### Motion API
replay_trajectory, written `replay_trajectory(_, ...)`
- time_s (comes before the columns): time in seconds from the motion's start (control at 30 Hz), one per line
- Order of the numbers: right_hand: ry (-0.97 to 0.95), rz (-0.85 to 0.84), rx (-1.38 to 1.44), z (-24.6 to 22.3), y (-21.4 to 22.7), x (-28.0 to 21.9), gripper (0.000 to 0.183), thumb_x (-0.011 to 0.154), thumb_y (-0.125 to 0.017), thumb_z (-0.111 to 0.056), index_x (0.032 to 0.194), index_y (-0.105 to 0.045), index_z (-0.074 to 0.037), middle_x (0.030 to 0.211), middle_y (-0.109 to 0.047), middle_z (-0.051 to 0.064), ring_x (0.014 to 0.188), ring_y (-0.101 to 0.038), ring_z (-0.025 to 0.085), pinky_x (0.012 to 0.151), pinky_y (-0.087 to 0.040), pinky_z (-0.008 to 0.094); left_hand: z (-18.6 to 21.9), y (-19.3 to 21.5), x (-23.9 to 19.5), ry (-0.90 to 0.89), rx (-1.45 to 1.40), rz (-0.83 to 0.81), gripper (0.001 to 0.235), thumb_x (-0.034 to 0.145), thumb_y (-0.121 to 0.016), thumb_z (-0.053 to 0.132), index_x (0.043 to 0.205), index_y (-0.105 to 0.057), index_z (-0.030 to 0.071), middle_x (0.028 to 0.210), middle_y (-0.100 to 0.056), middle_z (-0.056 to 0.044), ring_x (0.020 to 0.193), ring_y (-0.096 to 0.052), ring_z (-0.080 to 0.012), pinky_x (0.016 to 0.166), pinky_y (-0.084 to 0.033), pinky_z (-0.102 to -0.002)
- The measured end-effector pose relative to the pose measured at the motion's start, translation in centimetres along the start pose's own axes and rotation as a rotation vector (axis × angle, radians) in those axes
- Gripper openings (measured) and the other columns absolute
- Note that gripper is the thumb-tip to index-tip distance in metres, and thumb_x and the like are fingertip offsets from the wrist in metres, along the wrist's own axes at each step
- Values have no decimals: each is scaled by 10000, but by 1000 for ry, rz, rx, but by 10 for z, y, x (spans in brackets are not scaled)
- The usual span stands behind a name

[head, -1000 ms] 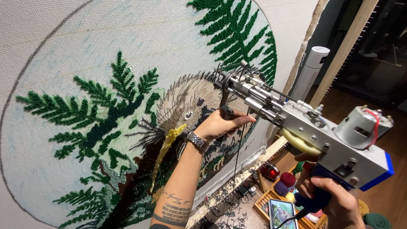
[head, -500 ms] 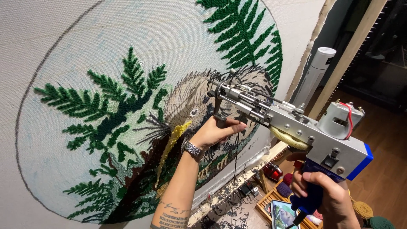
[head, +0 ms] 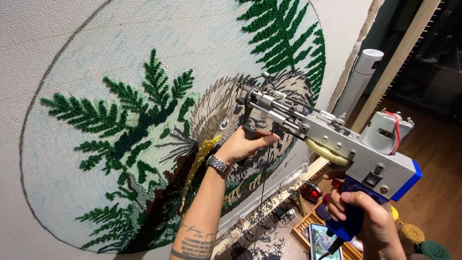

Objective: The person uses a handheld tufting gun to apply yarn into a stretched canvas, forming a kiwi bird and fern design. The operator guides the tool across the surface while feeding yarn, progressively filling in the image.

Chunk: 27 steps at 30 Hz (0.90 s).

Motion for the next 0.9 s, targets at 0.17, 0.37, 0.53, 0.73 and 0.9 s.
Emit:
replay_trajectory(0.17,16,21,-28,4,-25,-2,129,856,-515,-64,806,-495,53,606,-375,98,477,-383,209,457,-307,376,-9,17,4,16,-2,28,580,788,-715,591,1190,-796,180,587,-532,73,469,-455,-57,460,-358,-215)
replay_trajectory(0.37,36,19,-12,5,-67,2,377,837,-529,-43,1157,-593,146,571,-414,68,443,-404,187,424,-372,343,-22,37,10,35,80,52,717,760,-630,695,1249,-749,185,553,-477,96,431,-425,-28,421,-375,-176)
replay_trajectory(0.53,-9,25,62,8,-87,5,547,855,-501,-58,1341,-601,173,584,-424,94,459,-388,181,462,-341,347,-27,53,7,74,100,111,618,800,-646,664,1201,-742,205,556,-430,105,451,-397,-33,437,-353,-197)
replay_trajectory(0.73,-10,47,80,13,-66,6,184,858,-531,-12,689,-462,-37,572,-439,112,450,-422,207,425,-391,360,-19,49,6,-15,145,102,336,991,-634,394,1260,-767,244,549,-515,88,430,-375,-39,430,-313,-201)
replay_trajectory(0.9,8,103,19,1,-58,1,218,860,-486,-40,662,-395,-48,590,-373,140,451,-399,240,429,-338,391,-9,40,4,-6,150,126,487,884,-670,551,1209,-792,209,664,-626,60,463,-408,-47,443,-327,-216)
Point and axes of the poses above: each hand's wrist, its own x-axis towards the middle knuckle, its own y-axis out of the back of the hand, z = x × y, the point moved 10 cm from there along x, towards the middle knuckle
